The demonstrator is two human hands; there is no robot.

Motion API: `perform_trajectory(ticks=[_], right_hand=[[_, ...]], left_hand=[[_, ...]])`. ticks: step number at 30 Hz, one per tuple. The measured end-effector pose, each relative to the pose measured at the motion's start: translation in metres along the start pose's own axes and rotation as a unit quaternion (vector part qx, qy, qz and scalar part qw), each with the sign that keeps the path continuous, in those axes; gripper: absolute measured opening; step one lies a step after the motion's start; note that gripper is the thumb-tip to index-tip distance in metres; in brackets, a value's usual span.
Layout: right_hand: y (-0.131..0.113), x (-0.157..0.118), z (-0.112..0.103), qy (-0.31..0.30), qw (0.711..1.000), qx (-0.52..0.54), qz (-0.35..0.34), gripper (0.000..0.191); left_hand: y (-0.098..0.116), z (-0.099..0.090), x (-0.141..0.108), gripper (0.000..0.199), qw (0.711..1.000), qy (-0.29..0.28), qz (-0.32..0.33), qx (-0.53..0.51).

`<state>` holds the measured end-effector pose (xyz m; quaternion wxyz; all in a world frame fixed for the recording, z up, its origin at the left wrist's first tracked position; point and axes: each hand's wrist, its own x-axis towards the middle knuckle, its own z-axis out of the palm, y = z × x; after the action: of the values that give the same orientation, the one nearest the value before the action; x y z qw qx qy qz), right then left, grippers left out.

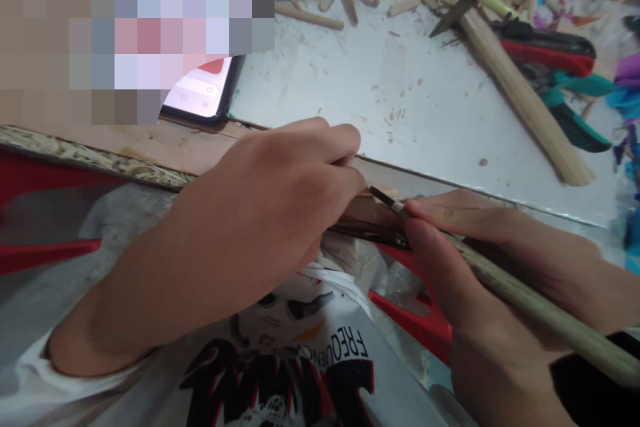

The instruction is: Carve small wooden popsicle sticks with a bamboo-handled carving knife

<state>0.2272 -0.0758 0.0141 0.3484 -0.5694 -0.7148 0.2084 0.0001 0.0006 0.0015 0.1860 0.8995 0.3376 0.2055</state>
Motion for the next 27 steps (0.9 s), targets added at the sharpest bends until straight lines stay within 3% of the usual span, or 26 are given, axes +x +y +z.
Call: perform_trajectory(ticks=[3, 8, 14, 21, 27], right_hand=[[0.002, 0.002, -0.001, 0.004, 1.000, -0.018, -0.022, 0.028], [0.005, 0.004, -0.008, -0.064, 0.995, -0.043, -0.060, 0.039], [0.005, 0.006, -0.009, -0.070, 0.993, -0.052, -0.075, 0.038], [0.001, 0.002, 0.006, -0.008, 0.995, -0.092, -0.045, 0.015], [0.003, 0.001, 0.009, 0.020, 0.991, -0.091, -0.091, 0.025]], left_hand=[[0.003, 0.000, -0.001, 0.037, 1.000, 0.006, -0.012, 0.013], [0.006, -0.001, -0.003, 0.039, 1.000, 0.008, -0.025, 0.014], [0.005, -0.001, -0.003, 0.040, 1.000, 0.001, -0.022, 0.004], [0.003, 0.000, -0.001, 0.039, 1.000, 0.001, -0.013, 0.001], [0.003, 0.000, -0.001, 0.041, 1.000, -0.007, -0.014, 0.002]])
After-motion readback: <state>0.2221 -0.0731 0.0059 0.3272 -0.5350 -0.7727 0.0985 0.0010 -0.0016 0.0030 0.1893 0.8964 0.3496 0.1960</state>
